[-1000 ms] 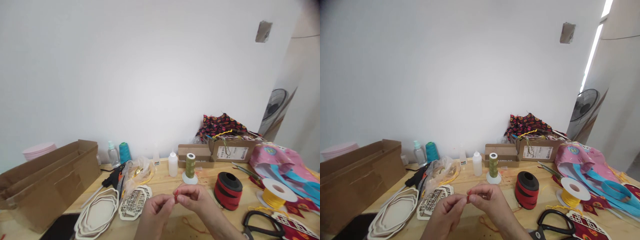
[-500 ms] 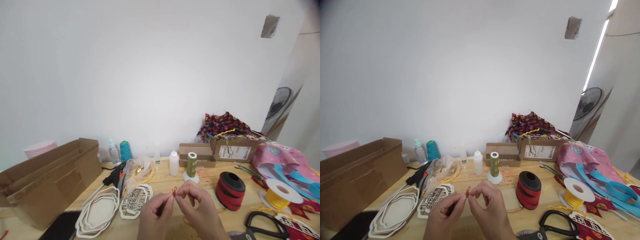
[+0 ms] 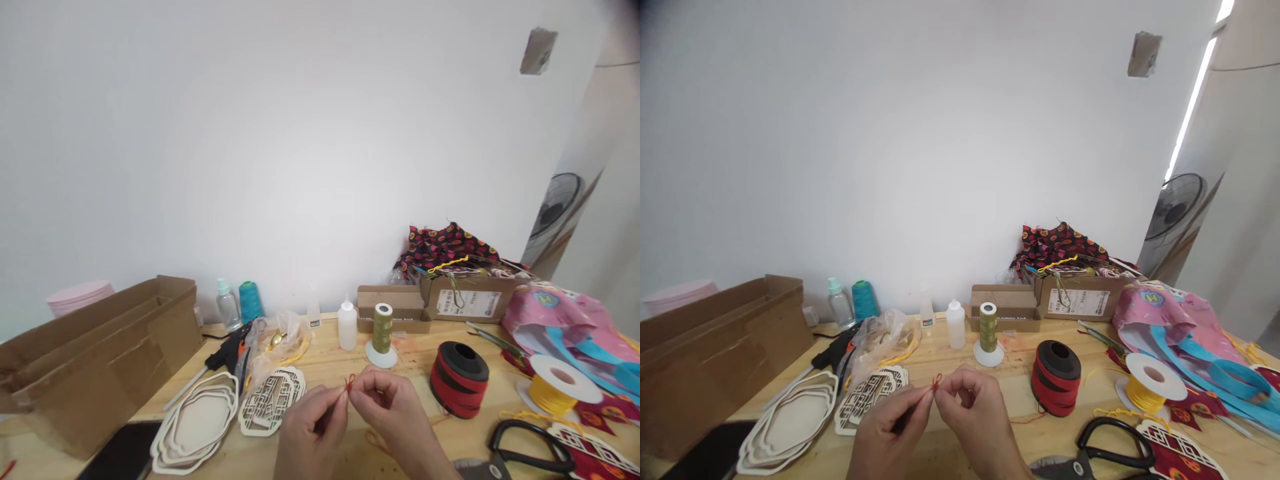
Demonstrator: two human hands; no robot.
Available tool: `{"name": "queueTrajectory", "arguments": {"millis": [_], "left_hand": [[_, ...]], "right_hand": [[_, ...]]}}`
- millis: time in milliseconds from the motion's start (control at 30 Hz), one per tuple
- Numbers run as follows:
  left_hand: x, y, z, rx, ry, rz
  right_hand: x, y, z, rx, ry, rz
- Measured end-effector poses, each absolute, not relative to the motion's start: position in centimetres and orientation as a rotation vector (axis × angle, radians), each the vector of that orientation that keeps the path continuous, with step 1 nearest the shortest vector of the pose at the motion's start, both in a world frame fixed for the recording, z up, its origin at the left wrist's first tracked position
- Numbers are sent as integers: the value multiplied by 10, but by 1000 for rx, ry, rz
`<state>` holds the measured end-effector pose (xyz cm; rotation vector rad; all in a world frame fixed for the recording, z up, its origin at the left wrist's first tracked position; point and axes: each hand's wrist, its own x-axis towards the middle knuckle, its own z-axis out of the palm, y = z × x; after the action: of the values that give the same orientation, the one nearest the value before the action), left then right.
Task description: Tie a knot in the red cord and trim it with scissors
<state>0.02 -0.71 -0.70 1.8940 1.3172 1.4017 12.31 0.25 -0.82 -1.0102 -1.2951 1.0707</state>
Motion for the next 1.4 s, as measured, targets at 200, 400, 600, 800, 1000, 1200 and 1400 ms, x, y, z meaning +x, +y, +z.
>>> {"name": "queueTrajectory", "arguments": {"millis": [200, 400, 600, 800, 1000, 1200, 1400], "left_hand": [[4, -8, -6, 1612, 1285, 1382], [0, -3, -10, 1545, 1262, 1227], [0, -3, -8, 1517, 1214, 1255], [0, -3, -9, 1559, 1209, 1263], [-2, -3, -7, 1716, 1259, 1240], [-3, -6, -6, 2113, 1317, 1195], [-1, -8, -5, 2054, 1319, 1176]], "right_hand": [[125, 6, -4, -966, -1176, 1318], [127, 6, 1, -990, -1159, 1355], [129, 7, -1, -991, -1173, 1396], [127, 5, 0, -949, -1245, 1316], [134, -5, 9, -1046, -1600, 532], [141, -6, 10, -988, -1922, -25], [144, -3, 12, -977, -1984, 37]]}}
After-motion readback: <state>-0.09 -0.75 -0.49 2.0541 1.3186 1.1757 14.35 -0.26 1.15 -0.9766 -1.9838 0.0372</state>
